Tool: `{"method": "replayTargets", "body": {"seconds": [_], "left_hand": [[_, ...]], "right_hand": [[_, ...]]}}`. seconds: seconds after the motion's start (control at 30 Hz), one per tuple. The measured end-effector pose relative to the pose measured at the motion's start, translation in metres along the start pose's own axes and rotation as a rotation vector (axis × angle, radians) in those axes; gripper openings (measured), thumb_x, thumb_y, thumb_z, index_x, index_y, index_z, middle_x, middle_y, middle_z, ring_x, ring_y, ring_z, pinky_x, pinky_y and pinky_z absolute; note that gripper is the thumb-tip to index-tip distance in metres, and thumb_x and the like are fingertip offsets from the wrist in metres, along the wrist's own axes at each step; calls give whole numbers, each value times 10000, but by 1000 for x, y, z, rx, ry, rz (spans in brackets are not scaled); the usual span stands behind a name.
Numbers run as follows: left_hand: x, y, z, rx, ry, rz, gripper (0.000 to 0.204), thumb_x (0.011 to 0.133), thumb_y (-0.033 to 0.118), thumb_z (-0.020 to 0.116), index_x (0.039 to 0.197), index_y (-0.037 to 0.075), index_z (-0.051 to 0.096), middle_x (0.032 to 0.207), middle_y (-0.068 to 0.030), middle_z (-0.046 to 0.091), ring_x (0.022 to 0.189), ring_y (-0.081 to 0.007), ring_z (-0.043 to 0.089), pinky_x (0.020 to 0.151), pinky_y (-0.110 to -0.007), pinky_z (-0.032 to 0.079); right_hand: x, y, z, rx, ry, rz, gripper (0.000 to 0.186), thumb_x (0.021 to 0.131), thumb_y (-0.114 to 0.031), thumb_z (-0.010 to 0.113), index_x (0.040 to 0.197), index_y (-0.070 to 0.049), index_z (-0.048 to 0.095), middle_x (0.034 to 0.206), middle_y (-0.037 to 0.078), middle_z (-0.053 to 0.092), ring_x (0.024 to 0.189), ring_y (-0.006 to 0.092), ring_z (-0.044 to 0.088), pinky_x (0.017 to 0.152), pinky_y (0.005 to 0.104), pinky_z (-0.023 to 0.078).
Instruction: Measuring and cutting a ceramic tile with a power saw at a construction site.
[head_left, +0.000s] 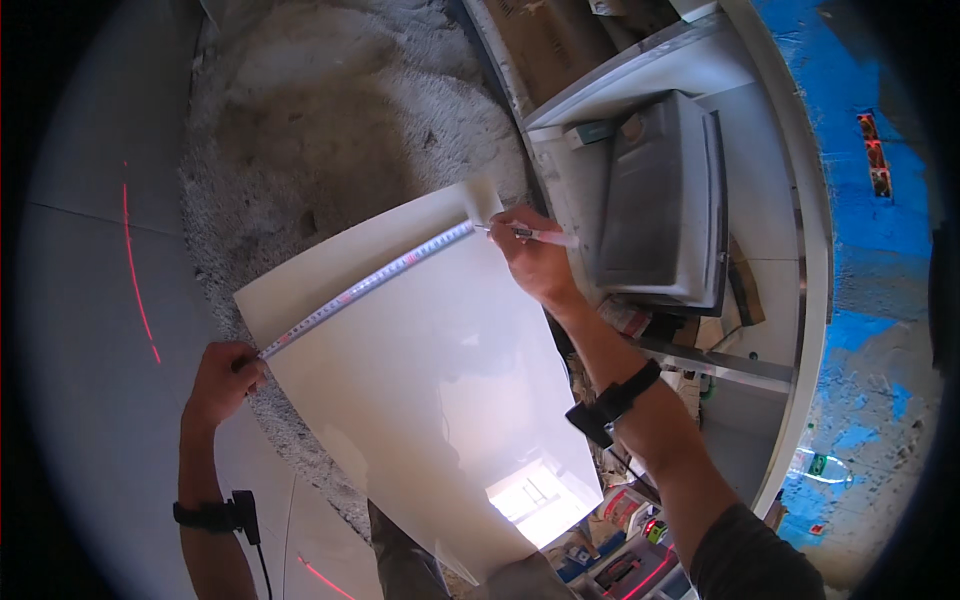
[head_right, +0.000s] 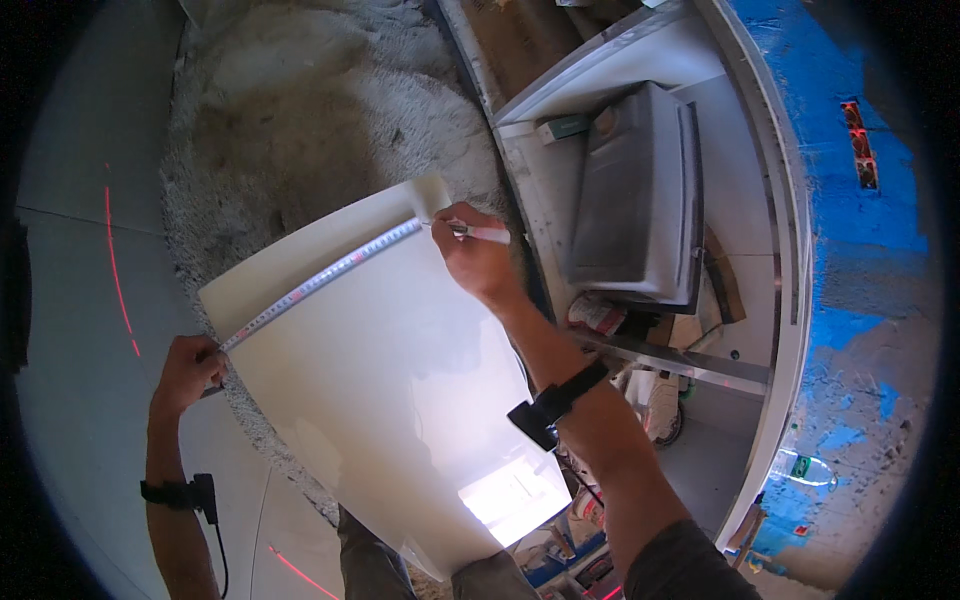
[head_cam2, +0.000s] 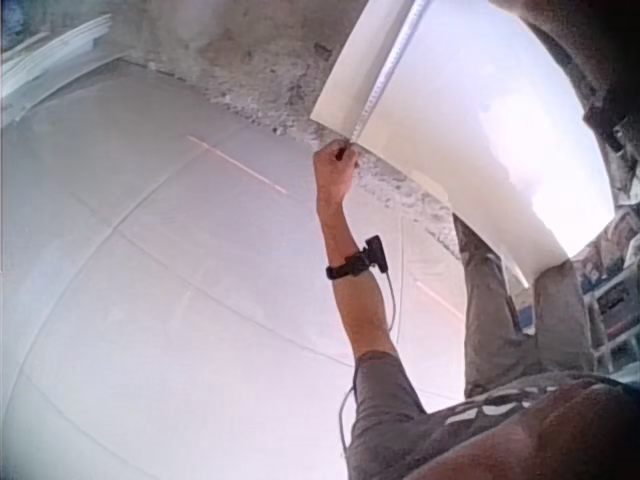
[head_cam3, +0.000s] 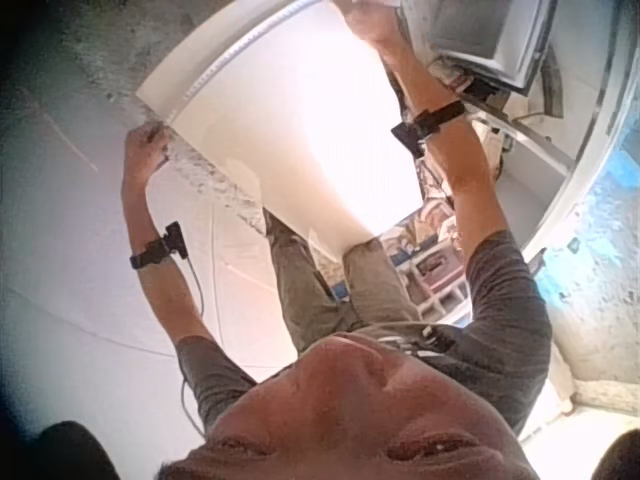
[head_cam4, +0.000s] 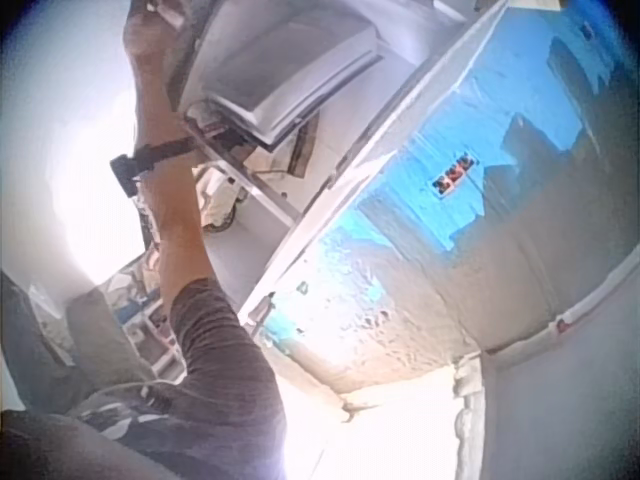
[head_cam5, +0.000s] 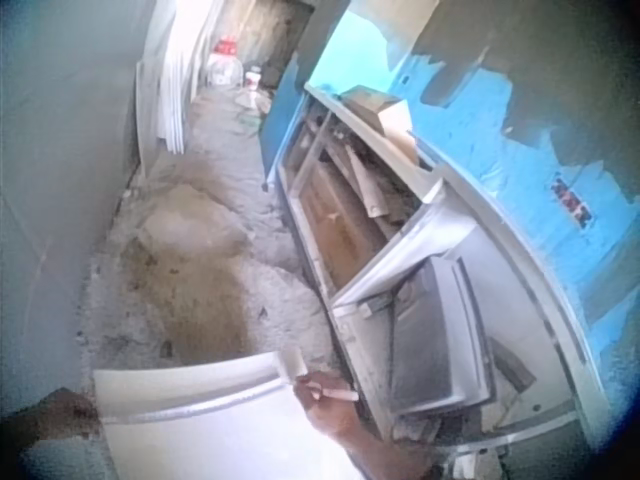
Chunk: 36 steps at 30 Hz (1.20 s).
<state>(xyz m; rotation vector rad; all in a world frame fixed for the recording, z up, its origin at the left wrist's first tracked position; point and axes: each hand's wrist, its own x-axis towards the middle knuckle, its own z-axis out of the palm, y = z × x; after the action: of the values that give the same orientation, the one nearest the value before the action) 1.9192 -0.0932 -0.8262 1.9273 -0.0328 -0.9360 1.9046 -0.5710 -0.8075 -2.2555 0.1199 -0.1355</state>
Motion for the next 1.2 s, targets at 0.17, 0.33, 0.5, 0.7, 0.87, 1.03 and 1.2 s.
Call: {"method": "replayTargets", "body": {"seconds": [0.17, 0.33, 0.5, 0.7, 0.87, 1.03, 1.2], "left_hand": [[-26, 40, 15, -101, 239, -17, 194, 907, 95, 626, 761, -29, 653, 647, -69, 640, 555, -115, 597, 523, -289, 426], [-38, 54, 38, -227, 531, 128, 197, 985, 141, 611, 860, -9, 634, 686, -53, 616, 596, -111, 585, 553, -289, 426], [-21, 49, 82, 200, 968, 146, 179, 1013, 162, 580, 958, -4, 618, 758, -118, 620, 655, -240, 612, 622, -368, 473], [22, 30, 160, 413, 1138, 117, 141, 974, 162, 608, 1008, 27, 585, 885, -174, 643, 792, -438, 611, 681, -512, 484], [39, 42, 190, 665, 1340, 5, 159, 899, 161, 672, 1006, 70, 596, 884, -108, 611, 855, -376, 624, 721, -511, 482], [43, 47, 195, 649, 1341, -18, 172, 886, 160, 662, 990, 51, 577, 923, -124, 598, 908, -389, 594, 764, -518, 462], [41, 54, 193, 667, 1333, -38, 154, 864, 123, 639, 966, 47, 554, 918, -131, 579, 914, -389, 578, 774, -514, 455]], "right_hand": [[-63, 5, 21, 49, 396, -90, 104, 932, -30, 696, 1028, 6, 711, 912, 175, 712, 821, 273, 726, 731, 345, 576], [-138, -3, 18, -280, 105, -115, 314, 856, -11, 704, 1167, -11, 660, 1150, 218, 674, 1042, 389, 675, 893, 462, 559], [-184, -12, 21, -592, -33, -308, 268, 909, -68, 632, 1176, -43, 635, 1317, 277, 618, 1225, 433, 622, 1038, 486, 502], [-201, 8, 31, -498, -28, -303, 356, 799, -75, 695, 1137, -59, 587, 1508, 308, 476, 1375, 489, 490, 1142, 565, 412], [-199, 5, 33, -485, -25, -262, 383, 806, -90, 675, 1163, -79, 537, 1466, 302, 528, 1359, 470, 519, 1141, 560, 416], [-201, 12, 33, -497, -22, -262, 384, 794, -117, 676, 1155, -71, 555, 1459, 297, 537, 1362, 456, 525, 1147, 554, 411], [-202, 14, 36, -446, -24, -265, 487, 720, -88, 727, 1185, -61, 585, 1348, 323, 571, 1359, 471, 518, 1142, 572, 402]]}}
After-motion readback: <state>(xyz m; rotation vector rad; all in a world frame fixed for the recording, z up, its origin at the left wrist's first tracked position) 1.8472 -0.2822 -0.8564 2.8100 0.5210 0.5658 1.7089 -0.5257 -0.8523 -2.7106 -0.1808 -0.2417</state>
